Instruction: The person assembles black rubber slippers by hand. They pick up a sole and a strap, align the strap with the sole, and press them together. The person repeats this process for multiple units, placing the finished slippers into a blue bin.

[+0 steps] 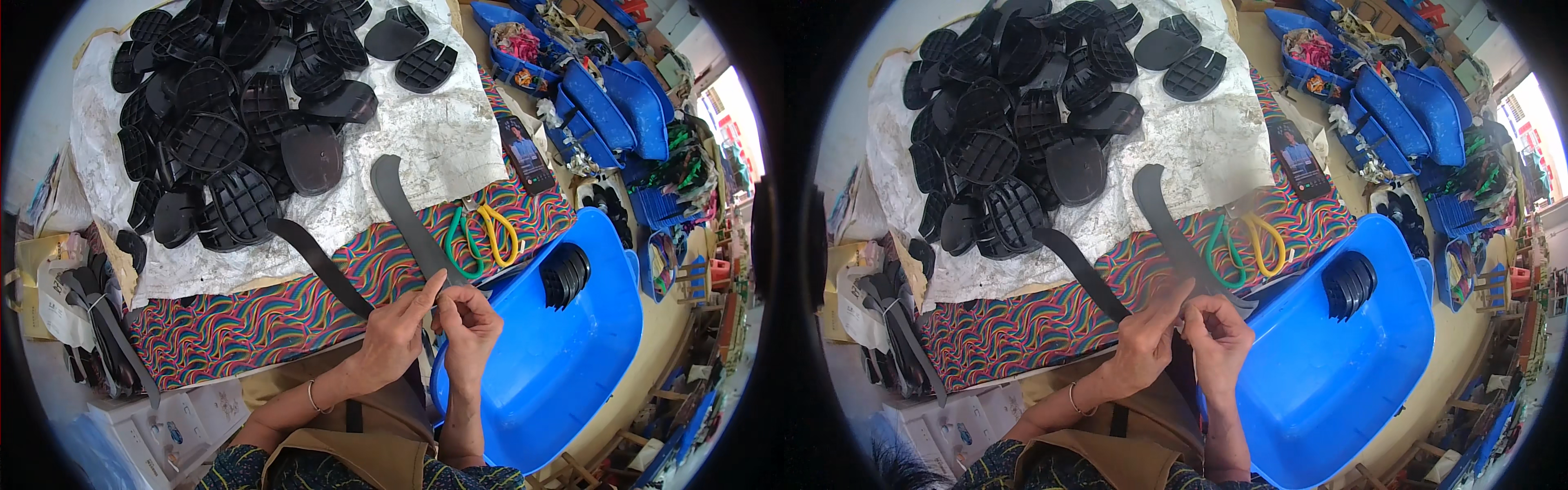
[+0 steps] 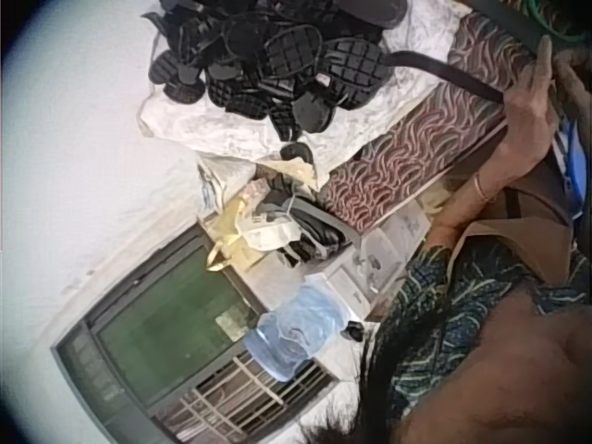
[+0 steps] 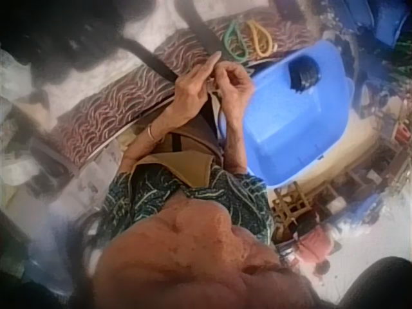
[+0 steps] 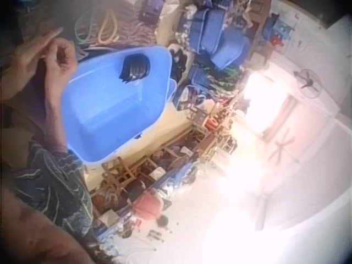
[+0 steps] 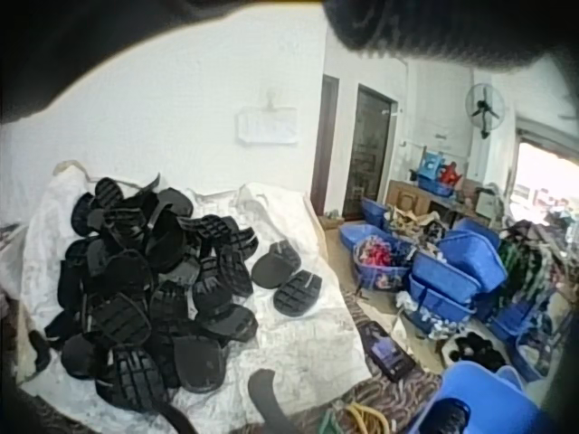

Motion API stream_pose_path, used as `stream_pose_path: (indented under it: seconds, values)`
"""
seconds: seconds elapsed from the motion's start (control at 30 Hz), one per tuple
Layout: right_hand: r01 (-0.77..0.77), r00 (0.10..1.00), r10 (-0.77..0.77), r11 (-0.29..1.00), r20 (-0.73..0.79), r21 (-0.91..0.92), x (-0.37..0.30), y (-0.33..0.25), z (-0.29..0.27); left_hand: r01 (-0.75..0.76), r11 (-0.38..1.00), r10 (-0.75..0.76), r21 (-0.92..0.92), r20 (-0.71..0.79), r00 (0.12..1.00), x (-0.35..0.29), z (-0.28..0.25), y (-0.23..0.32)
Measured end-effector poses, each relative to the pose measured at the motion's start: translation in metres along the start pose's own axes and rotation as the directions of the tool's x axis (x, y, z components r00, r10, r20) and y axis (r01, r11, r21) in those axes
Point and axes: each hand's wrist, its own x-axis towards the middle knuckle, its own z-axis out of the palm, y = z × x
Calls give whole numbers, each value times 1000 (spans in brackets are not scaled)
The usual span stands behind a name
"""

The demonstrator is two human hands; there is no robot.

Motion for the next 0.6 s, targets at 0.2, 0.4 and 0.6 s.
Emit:
stream_pose_path:
  seconds: [0.2, 0.4, 0.6]
  values:
    - [41, 999, -39, 996, 27, -74, -2, -9, 1, -30, 999, 30, 39, -21, 999, 3, -1, -1]
    - [158, 987, -159, 955, 15, -251, -2, -6, 1, -37, 997, 39, 73, -26, 999, 2, 1, 0]
    - [146, 989, -146, 971, 18, -188, 0, 2, 0, -29, 999, 29, 46, -19, 999, 0, 1, 0]
